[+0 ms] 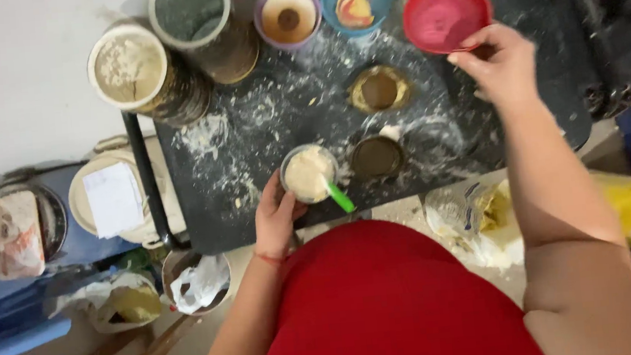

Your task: Mixing dental stone and applying it to a dental impression to create a prosthetic model

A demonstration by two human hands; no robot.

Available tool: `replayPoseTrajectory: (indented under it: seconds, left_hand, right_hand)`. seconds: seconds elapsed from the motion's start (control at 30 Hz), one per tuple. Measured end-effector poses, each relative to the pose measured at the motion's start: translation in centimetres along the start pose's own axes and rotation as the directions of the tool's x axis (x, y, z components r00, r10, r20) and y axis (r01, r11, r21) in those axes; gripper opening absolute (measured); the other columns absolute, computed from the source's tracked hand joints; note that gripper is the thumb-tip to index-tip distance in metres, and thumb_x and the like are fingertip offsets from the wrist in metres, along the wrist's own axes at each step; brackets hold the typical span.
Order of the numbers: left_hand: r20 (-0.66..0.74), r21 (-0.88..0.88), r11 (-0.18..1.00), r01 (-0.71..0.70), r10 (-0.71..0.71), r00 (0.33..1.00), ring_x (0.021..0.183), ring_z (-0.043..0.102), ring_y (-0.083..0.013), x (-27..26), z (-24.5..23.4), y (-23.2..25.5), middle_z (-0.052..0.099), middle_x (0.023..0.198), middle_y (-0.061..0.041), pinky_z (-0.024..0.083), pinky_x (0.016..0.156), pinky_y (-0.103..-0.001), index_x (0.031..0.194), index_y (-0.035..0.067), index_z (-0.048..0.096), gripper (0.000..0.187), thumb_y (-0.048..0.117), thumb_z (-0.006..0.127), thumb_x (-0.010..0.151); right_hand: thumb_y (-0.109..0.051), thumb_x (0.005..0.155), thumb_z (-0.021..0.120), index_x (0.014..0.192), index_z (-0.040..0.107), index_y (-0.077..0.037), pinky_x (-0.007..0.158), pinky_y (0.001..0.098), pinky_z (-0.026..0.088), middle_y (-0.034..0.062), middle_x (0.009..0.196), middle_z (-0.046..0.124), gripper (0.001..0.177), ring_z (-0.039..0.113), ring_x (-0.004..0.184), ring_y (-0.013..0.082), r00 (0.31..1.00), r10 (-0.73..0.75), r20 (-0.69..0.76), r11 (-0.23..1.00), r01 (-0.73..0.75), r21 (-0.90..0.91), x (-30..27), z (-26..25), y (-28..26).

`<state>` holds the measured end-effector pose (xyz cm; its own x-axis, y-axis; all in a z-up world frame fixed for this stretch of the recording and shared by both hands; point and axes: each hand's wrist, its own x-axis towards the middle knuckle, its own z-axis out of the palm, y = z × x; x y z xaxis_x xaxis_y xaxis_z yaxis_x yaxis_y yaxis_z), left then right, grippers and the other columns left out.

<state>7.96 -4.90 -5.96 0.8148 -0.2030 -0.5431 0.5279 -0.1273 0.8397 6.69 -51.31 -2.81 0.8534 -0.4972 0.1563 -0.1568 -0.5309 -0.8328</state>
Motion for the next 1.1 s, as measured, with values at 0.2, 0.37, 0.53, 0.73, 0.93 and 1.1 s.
replayPoseTrajectory:
  seconds: [0.2, 0.37, 0.53, 0.73, 0.93, 1.1]
  left_hand:
    - [0.14, 0.173, 0.974, -0.143, 0.119, 0.983, 0.073, 0.066, -0.0094, 3.7, -2.9, -0.7, 0.072, 0.128, -0.002, 0.064, 0.06, -0.029, 0.154, 0.013, 0.051, 0.059, 0.018, 0.056, 0.095]
    - [0.262, 0.308, 0.942, -0.133, 0.05, 0.964, 0.094, 0.065, -0.0117, 5.3, -5.1, 2.8, 0.068, 0.139, 0.001, 0.061, 0.065, -0.033, 0.155, 0.018, 0.052, 0.058, 0.027, 0.055, 0.097]
    - [0.321, 0.258, 0.946, -0.197, 0.108, 0.941, 0.082, 0.079, -0.0392, 6.9, -6.9, 3.4, 0.07, 0.132, -0.02, 0.069, 0.066, -0.043, 0.146, 0.022, 0.061, 0.048, 0.015, 0.057, 0.099]
    - [0.402, 0.274, 0.929, -0.249, 0.124, 0.907, 0.115, 0.069, -0.0469, 3.6, -9.1, 2.7, 0.055, 0.148, -0.031, 0.062, 0.092, -0.051, 0.161, 0.02, 0.04, 0.056, 0.023, 0.055, 0.107]
    - [0.434, 0.12, 0.897, -0.426, 0.338, 0.835, 0.133, 0.049, -0.0569, 0.7, -11.2, -0.8, 0.043, 0.154, -0.037, 0.057, 0.099, -0.062, 0.161, 0.006, 0.036, 0.058, 0.018, 0.056, 0.108]
    - [0.448, 0.098, 0.894, -0.438, 0.353, 0.821, 0.141, 0.046, -0.0483, -0.1, -11.7, -2.5, 0.049, 0.155, -0.028, 0.054, 0.103, -0.059, 0.159, 0.007, 0.042, 0.057, 0.018, 0.06, 0.106]
  right_hand:
    - [-0.026, 0.093, 0.102, 0.108, 0.07, -0.007, 0.08, 0.0287, 0.049, 0.0071, 0.107, 0.071, 0.039, 0.064, 0.094, 0.0145, 0.989, -0.13, 0.073, 0.989, 0.134, -0.058, -8.2, 0.4, -2.1]
    - [-0.021, 0.09, 0.093, 0.105, 0.068, -0.009, 0.078, 0.0247, 0.054, 0.0052, 0.101, 0.069, 0.032, 0.064, 0.086, 0.0123, 0.992, -0.059, 0.115, 0.992, 0.045, 0.121, -14.5, 4.6, -7.7]
    - [-0.017, 0.076, 0.103, 0.099, 0.079, -0.007, 0.098, 0.0349, 0.051, 0.0168, 0.098, 0.073, 0.035, 0.073, 0.106, 0.0369, 0.998, -0.044, 0.047, 0.999, 0.042, 0.029, -18.0, 9.6, -8.1]
    - [-0.023, 0.076, 0.101, 0.099, 0.078, -0.012, 0.105, 0.0475, 0.05, 0.0244, 0.127, 0.073, 0.034, 0.066, 0.121, 0.0465, 0.998, -0.046, 0.044, 0.995, 0.05, -0.088, -19.2, 11.9, -11.8]
    - [-0.022, 0.076, 0.102, 0.095, 0.08, -0.012, 0.095, 0.0504, 0.055, 0.0259, 0.132, 0.073, 0.031, 0.07, 0.11, 0.0489, 0.989, -0.148, -0.007, 0.975, 0.145, -0.169, -19.6, 12.1, -13.4]
    - [-0.02, 0.08, 0.1, 0.095, 0.079, -0.012, 0.094, 0.0503, 0.055, 0.0262, 0.134, 0.072, 0.027, 0.07, 0.11, 0.0487, 0.985, -0.175, -0.004, 0.961, 0.17, -0.217, -19.8, 12.0, -13.6]
